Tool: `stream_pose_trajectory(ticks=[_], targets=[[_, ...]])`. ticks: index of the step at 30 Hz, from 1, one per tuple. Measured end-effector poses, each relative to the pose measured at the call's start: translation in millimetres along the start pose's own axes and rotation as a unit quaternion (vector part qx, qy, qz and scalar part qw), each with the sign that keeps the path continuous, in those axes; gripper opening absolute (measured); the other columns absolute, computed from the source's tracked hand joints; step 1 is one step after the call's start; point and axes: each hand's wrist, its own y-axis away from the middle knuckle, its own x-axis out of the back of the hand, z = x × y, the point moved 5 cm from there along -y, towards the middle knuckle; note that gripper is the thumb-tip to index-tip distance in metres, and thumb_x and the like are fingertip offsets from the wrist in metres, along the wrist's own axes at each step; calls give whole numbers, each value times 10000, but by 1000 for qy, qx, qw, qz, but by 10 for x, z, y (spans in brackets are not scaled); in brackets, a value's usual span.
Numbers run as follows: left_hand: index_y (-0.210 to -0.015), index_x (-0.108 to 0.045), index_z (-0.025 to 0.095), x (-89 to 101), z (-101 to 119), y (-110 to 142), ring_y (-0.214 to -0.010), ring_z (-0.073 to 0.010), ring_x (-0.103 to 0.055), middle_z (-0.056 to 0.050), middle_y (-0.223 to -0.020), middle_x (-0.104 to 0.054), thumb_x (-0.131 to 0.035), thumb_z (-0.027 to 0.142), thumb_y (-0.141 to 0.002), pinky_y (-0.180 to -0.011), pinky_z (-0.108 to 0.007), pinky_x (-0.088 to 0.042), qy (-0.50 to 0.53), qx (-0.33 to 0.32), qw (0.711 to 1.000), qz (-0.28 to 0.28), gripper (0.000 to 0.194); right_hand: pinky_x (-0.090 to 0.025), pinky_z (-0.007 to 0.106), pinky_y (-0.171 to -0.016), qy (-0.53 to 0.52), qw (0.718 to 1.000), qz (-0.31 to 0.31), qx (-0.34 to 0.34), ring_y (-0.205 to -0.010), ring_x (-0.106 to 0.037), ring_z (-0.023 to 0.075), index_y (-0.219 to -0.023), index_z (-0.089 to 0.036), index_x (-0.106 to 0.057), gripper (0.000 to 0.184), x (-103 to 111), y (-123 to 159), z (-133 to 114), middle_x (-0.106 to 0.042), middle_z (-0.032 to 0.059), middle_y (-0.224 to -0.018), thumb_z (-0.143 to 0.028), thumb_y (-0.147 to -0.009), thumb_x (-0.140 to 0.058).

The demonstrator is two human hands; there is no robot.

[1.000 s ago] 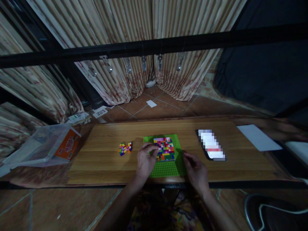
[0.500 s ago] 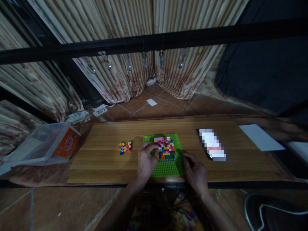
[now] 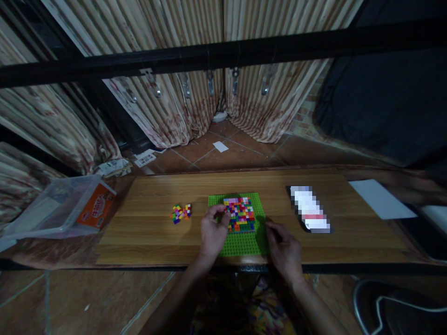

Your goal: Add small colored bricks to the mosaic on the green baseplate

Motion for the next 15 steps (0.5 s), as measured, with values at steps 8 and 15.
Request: stream_pose_trajectory(ticks=[8,15], targets=[[-877,-665,168,-28,-5,-26,-797,-156,-652,-41,-869,-697,-649,209,-733,-762,-280,-515,-3,17,1000,11,151,-512,383,-832,14,1000,-5,5,-925,-651,227,-975,-199,-670,302,-6,6,13,-698,93,-1000,-413,-882,-479],[-880,-640,160,-66,-14,-22,-790,-151,-652,-45,-871,-683,-650,209,-728,-748,-275,-526,30,29,999,18,160,-511,374,-830,16,1000,-2,5,-923,-649,226,-974,-202,-674,299,-1,6,-10,-695,93,-997,-408,-882,-478]])
